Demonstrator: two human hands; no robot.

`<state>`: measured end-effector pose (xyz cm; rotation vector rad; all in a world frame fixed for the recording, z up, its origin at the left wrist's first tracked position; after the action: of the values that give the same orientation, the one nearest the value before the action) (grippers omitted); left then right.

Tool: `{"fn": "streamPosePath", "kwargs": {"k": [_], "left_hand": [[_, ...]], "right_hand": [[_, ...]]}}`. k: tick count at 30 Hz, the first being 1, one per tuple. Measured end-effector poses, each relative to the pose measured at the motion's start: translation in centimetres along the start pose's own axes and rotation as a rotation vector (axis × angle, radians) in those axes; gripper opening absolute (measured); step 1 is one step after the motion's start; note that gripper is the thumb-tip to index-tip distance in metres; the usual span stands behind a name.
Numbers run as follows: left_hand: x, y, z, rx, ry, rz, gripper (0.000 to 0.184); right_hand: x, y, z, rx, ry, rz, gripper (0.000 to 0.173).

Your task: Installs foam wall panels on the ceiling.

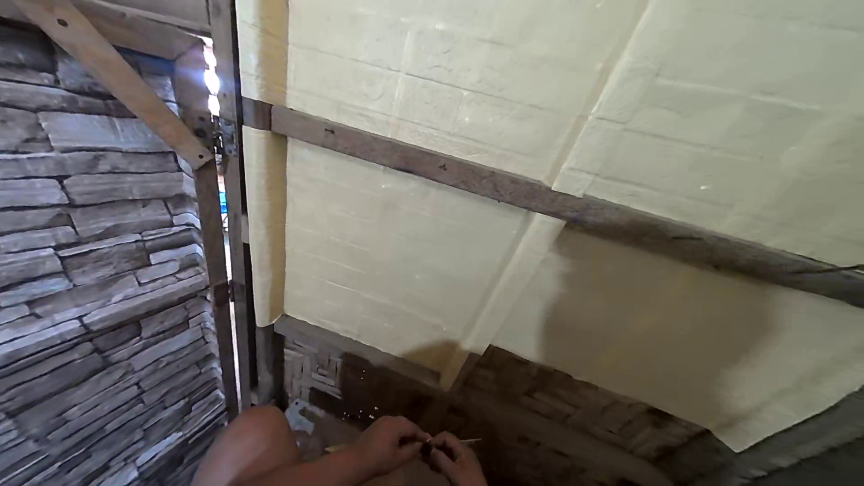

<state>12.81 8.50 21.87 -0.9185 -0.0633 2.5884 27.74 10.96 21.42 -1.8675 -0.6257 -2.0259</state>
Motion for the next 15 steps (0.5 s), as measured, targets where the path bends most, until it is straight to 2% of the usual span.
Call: {"fn": "streamPosePath", "kwargs": {"k": [5,10,15], "left_hand": [[0.2,-0.03,-0.05,0.005,-0.001,0.016,0.028],[0.52,-0.26,-0.51,0.105,-0.022,0.019,0.03],[-0.04,-0.23,-0.37,0.147,-0.144,-0.041,0.031]], "right_hand": [[-0.19,-0.04,-0.05,0.01,0.005,-0.02,0.018],[-0.79,-0.28,0.04,0.022,0.021,-0.044,0.019],[-0.78,-0.25,0.03,0.037,0.126,-0.065,0.021]]}}
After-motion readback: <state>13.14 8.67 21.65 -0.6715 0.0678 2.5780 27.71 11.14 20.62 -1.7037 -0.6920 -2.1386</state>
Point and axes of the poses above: each hand's wrist, its own y-axis away from the middle knuckle, its own z-axis out of the back of the hand, x = y × z, the point moved 8 cm from there along -y, towards the middle knuckle, and after that the axes turned 15 degrees about -y, right-handed, at the moved point
